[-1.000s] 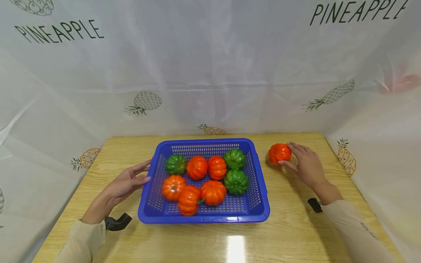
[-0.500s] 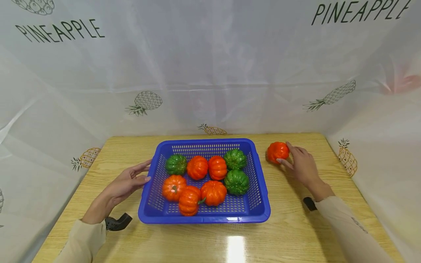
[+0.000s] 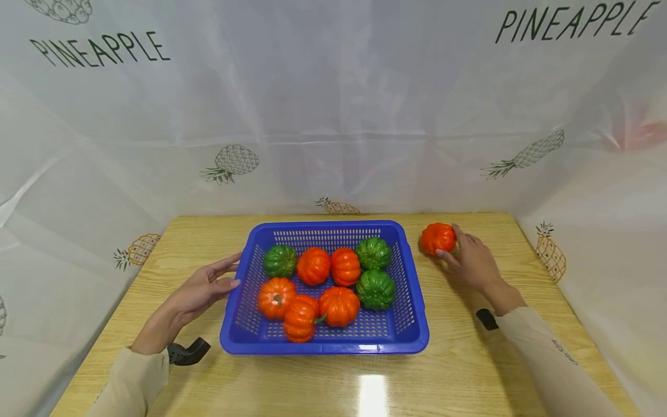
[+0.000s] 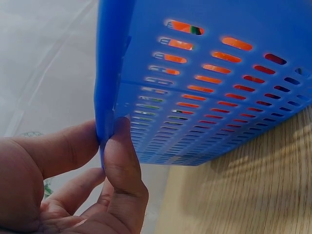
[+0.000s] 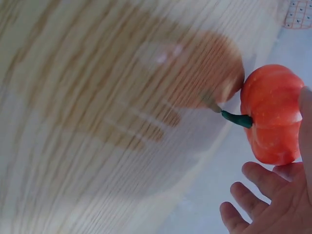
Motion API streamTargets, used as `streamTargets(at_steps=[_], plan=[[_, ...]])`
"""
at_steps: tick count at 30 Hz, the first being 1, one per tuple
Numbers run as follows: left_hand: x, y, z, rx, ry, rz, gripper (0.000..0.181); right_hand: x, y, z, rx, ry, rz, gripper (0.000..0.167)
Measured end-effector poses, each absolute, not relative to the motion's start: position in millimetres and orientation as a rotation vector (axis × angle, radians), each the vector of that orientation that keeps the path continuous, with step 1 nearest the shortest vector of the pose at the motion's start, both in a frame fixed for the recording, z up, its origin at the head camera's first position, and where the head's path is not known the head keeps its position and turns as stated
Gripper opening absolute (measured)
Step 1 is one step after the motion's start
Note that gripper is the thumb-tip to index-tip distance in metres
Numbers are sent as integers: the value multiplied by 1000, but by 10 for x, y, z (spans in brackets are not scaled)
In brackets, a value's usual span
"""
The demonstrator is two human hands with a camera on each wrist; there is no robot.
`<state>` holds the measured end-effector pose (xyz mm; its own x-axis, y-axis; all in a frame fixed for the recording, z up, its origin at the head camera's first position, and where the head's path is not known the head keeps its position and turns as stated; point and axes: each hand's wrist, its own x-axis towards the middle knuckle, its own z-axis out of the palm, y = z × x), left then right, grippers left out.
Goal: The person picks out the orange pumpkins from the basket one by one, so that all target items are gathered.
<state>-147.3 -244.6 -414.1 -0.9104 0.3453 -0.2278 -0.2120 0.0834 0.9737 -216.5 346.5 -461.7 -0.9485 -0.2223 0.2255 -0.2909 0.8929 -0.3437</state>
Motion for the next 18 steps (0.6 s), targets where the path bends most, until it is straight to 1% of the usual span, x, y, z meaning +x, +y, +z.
streamTargets(at_steps=[8,18], plan=[[-1460,-2433,-4146,144,1975,1882,74,-2136,3511,-4615,389,-2906,557,86],[-1464,-2433,-4145,138,1979,1884,74,-2113,3577,-4556,384,-2915,532,84]])
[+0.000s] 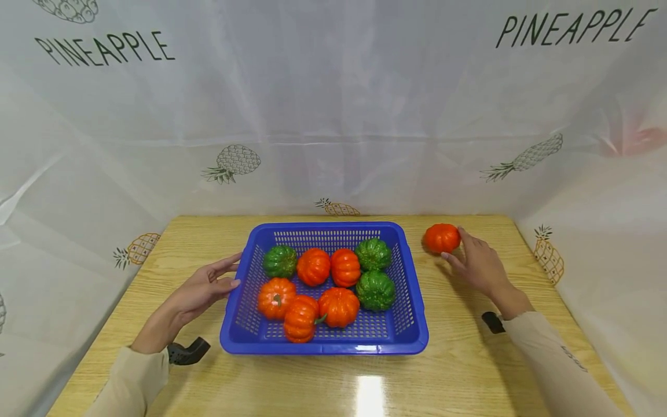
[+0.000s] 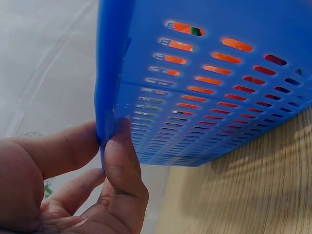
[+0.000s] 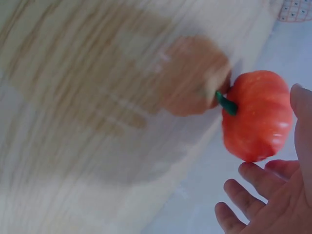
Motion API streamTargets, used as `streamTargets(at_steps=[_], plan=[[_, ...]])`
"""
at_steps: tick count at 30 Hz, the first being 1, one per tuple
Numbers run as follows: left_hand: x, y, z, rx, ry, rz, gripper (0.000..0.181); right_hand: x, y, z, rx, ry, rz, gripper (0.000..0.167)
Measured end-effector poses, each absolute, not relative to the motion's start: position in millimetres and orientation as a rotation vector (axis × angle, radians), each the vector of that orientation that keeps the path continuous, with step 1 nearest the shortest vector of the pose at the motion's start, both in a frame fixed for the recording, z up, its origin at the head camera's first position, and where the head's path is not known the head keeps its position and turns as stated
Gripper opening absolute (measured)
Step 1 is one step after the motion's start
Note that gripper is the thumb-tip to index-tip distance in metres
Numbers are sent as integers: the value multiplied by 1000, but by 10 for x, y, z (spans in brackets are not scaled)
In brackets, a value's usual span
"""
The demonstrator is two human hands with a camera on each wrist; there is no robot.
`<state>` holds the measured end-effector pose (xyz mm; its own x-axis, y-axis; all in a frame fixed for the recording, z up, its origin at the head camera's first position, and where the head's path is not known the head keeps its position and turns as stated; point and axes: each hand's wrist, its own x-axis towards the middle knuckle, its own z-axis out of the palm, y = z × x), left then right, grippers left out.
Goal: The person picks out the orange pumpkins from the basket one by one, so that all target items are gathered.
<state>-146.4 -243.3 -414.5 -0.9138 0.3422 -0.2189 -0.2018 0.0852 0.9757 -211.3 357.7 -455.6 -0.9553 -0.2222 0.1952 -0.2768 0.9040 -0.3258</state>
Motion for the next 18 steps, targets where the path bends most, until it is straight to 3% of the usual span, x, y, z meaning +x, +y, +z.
streamTargets(at_steps=[9,18], plan=[[-1471,-2435,-4153,128,1979,1881,74,-1965,3441,-4194,457,-2839,429,80],[-1471,-2448,-4147,144,1968,1887,74,-1701,2902,-3682,704,-2772,361,82]])
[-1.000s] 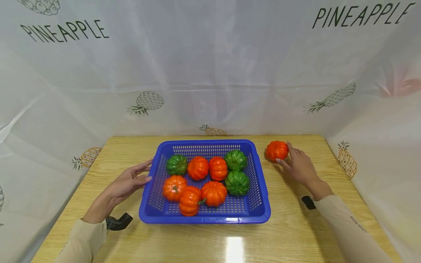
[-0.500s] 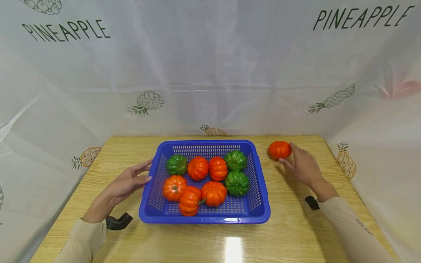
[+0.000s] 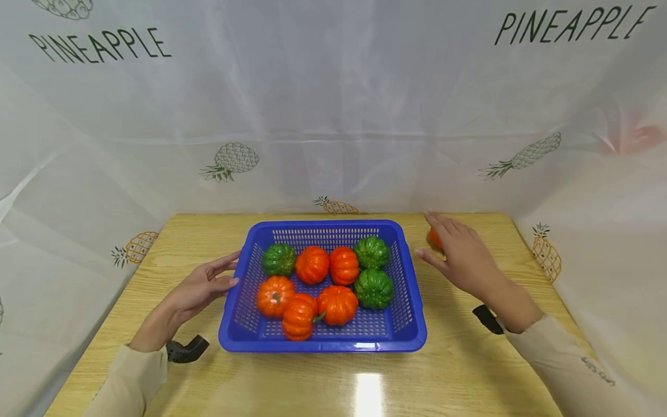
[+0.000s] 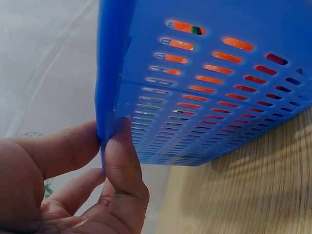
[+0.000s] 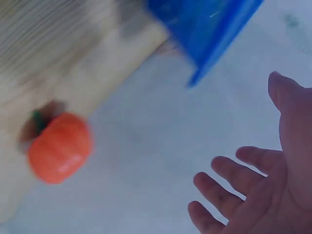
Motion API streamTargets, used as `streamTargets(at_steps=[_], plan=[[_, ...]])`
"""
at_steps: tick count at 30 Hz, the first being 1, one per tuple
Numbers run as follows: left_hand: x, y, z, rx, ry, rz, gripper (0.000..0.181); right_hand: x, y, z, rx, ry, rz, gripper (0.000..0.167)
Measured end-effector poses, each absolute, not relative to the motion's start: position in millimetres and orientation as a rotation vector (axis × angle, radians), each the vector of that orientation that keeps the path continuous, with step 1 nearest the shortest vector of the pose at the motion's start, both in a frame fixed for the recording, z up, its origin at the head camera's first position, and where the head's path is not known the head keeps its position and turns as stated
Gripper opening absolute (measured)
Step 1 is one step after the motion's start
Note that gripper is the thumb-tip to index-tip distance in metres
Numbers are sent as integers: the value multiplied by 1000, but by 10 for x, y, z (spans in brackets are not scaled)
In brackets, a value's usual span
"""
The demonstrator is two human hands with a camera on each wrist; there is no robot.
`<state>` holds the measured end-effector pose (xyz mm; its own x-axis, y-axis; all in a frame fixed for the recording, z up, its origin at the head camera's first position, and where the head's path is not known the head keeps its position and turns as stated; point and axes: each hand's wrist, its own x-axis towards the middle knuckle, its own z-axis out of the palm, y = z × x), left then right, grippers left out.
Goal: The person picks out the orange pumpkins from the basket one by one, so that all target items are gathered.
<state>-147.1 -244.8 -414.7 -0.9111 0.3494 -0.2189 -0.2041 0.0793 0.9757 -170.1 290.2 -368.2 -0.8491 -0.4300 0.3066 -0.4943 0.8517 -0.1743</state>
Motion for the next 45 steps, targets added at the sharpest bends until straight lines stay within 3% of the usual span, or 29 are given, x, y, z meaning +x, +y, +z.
streamTargets(at_steps=[11,26,45], plan=[[-1463,-2462,-4157,130,1963,1880,74,-1483,2196,-3552,1118,-2774,233,81],[-1466,-2456,-4148,148,1935,1901,75,-1458,1657,-3568,1565,-2847,40,81],[-1472,-2456,-4162,144,1941,1898,74,-1573,1411,-3795,1770,-2803,-257,80]])
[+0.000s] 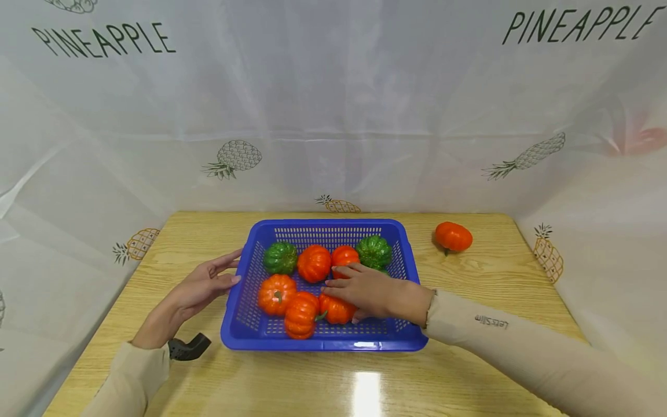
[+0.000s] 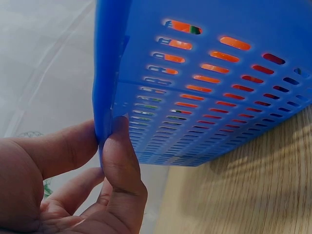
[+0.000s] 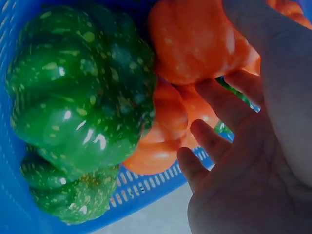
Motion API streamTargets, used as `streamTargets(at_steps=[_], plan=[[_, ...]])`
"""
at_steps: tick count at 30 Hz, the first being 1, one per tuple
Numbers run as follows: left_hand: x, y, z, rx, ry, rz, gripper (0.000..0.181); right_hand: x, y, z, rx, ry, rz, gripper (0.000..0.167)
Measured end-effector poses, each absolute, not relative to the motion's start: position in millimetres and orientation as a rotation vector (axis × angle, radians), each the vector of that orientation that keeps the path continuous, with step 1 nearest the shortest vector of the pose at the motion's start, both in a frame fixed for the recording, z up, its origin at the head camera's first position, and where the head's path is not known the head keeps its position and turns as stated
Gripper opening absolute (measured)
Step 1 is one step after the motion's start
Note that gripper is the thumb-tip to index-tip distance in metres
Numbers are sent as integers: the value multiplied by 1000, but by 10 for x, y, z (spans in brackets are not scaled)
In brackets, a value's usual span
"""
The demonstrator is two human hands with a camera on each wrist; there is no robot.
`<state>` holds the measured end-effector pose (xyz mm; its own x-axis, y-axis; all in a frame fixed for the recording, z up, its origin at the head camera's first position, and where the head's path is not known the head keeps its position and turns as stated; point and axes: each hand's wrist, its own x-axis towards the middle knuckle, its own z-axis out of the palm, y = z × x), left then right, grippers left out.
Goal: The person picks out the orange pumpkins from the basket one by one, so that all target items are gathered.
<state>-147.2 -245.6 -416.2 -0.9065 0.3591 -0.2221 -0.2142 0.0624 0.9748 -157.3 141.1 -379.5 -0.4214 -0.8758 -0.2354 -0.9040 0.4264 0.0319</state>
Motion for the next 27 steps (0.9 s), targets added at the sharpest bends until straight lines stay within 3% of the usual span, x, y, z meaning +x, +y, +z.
streamTargets(at_steps=[11,18,27], plan=[[-1470,-2448,-4159,122,1954,1891,74,-1574,1380,-3890,-1740,2534,204,70],[-1469,-2432,-4173,125,1956,1894,75,-1531,1443,-3790,-1713,2576,224,74],[-1467,-2444,-4154,135,1957,1896,74,-1459,1636,-3595,-1606,2616,-199,77]])
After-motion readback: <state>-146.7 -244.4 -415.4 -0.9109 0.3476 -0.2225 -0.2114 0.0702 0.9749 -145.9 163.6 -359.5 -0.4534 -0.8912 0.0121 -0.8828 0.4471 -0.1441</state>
